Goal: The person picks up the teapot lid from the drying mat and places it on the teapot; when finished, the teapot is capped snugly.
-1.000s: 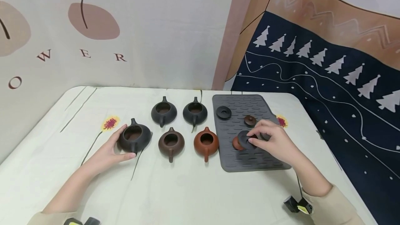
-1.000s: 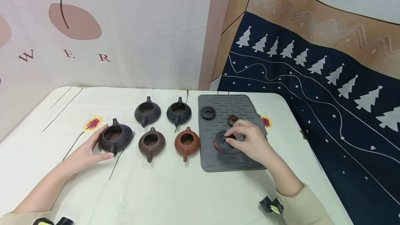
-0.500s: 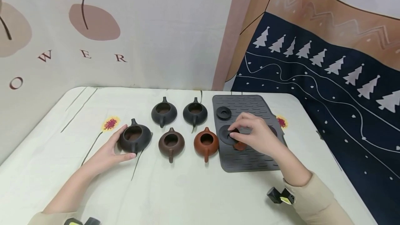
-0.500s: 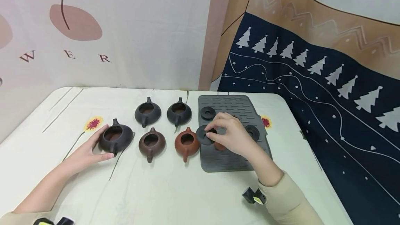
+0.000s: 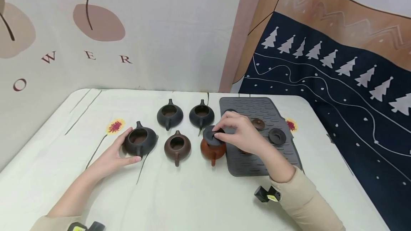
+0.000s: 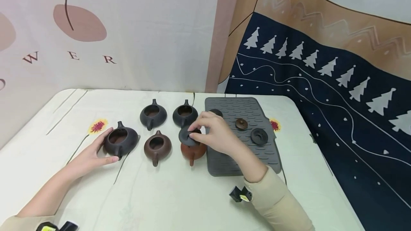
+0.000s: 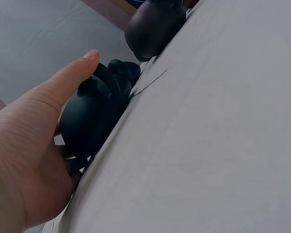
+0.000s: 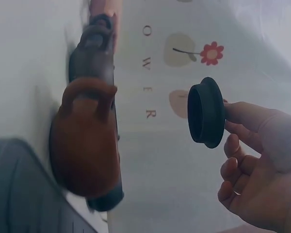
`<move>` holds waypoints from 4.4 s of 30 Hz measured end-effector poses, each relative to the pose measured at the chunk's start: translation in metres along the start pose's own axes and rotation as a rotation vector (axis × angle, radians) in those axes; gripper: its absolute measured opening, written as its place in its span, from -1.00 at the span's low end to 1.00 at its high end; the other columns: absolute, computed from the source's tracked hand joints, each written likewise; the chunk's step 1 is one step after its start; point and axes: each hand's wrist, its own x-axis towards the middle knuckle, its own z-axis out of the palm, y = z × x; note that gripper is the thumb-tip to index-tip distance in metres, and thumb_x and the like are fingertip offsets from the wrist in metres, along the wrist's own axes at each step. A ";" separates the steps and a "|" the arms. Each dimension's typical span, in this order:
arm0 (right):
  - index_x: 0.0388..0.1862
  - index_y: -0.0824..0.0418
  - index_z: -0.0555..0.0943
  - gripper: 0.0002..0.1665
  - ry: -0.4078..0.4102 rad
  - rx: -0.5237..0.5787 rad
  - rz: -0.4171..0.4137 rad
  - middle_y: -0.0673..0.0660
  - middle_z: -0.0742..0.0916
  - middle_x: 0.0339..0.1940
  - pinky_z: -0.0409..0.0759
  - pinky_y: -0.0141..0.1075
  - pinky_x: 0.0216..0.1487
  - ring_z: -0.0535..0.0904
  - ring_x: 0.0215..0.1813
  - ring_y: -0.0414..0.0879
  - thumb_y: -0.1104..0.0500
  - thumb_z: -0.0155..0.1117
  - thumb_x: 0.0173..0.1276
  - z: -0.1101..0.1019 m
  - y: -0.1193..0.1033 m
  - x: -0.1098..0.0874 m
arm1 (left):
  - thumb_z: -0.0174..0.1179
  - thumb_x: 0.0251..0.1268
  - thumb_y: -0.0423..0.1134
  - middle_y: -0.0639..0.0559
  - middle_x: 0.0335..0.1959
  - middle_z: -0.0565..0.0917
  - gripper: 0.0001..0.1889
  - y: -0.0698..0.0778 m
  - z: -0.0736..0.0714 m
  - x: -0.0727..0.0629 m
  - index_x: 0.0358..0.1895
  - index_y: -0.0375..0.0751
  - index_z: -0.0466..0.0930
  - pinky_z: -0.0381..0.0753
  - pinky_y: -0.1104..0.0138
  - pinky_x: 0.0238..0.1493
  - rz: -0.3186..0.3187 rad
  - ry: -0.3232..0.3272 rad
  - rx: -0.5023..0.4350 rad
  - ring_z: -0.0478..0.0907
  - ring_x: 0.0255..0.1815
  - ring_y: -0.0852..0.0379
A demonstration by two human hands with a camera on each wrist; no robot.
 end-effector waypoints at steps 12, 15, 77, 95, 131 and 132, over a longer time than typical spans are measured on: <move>-0.27 0.12 0.75 -0.89 -0.054 0.027 -0.053 -0.10 0.59 -0.33 0.46 -0.31 -0.40 0.43 -0.29 -0.18 0.26 0.42 0.21 0.029 -0.009 0.028 | 0.44 0.05 -0.19 -0.37 0.49 -0.08 0.13 0.002 -0.001 0.001 0.55 -0.15 -0.23 -0.09 -0.33 0.25 -0.002 -0.004 0.007 -0.16 0.45 -0.37; -0.25 0.11 0.75 -0.89 -0.075 0.020 -0.057 -0.13 0.59 -0.32 0.47 -0.33 -0.33 0.43 -0.23 -0.22 0.24 0.41 0.22 0.037 -0.010 0.035 | 0.44 0.04 -0.19 -0.38 0.49 -0.08 0.13 0.002 0.000 0.001 0.55 -0.16 -0.23 -0.09 -0.33 0.25 -0.005 -0.005 0.007 -0.16 0.45 -0.37; -0.19 0.05 0.72 -0.87 -0.171 -0.100 0.079 -0.20 0.59 -0.38 0.37 -0.54 -0.36 0.42 -0.37 -0.30 0.10 0.36 0.29 0.147 -0.016 0.138 | 0.40 0.12 -0.10 -0.39 0.49 -0.13 0.12 0.001 -0.002 0.000 0.55 -0.14 -0.30 -0.05 -0.37 0.19 -0.017 -0.030 0.005 -0.16 0.44 -0.40; -0.19 0.03 0.71 -0.87 -0.181 -0.119 0.104 -0.21 0.58 -0.37 0.36 -0.58 -0.32 0.43 -0.35 -0.34 0.10 0.36 0.29 0.168 -0.008 0.145 | 0.39 0.13 -0.14 -0.30 0.51 -0.13 0.10 0.001 -0.002 0.000 0.56 -0.02 -0.29 -0.05 -0.34 0.21 -0.003 -0.036 -0.031 -0.17 0.46 -0.34; -0.13 -0.01 0.71 -0.82 -0.220 -0.149 0.112 -0.27 0.57 -0.38 0.33 -0.62 -0.24 0.42 -0.29 -0.43 0.06 0.36 0.29 0.178 -0.011 0.143 | 0.38 0.14 -0.09 -0.35 0.50 -0.16 0.12 0.000 -0.002 0.000 0.55 -0.08 -0.33 -0.01 -0.37 0.18 -0.034 -0.039 0.011 -0.17 0.44 -0.39; -0.12 0.00 0.71 -0.81 -0.217 -0.145 0.104 -0.27 0.57 -0.39 0.34 -0.62 -0.26 0.42 -0.31 -0.42 0.06 0.36 0.29 0.175 -0.013 0.142 | 0.39 0.14 -0.09 -0.35 0.50 -0.16 0.12 0.000 -0.002 0.000 0.55 -0.08 -0.32 0.00 -0.36 0.18 -0.032 -0.038 0.012 -0.16 0.44 -0.39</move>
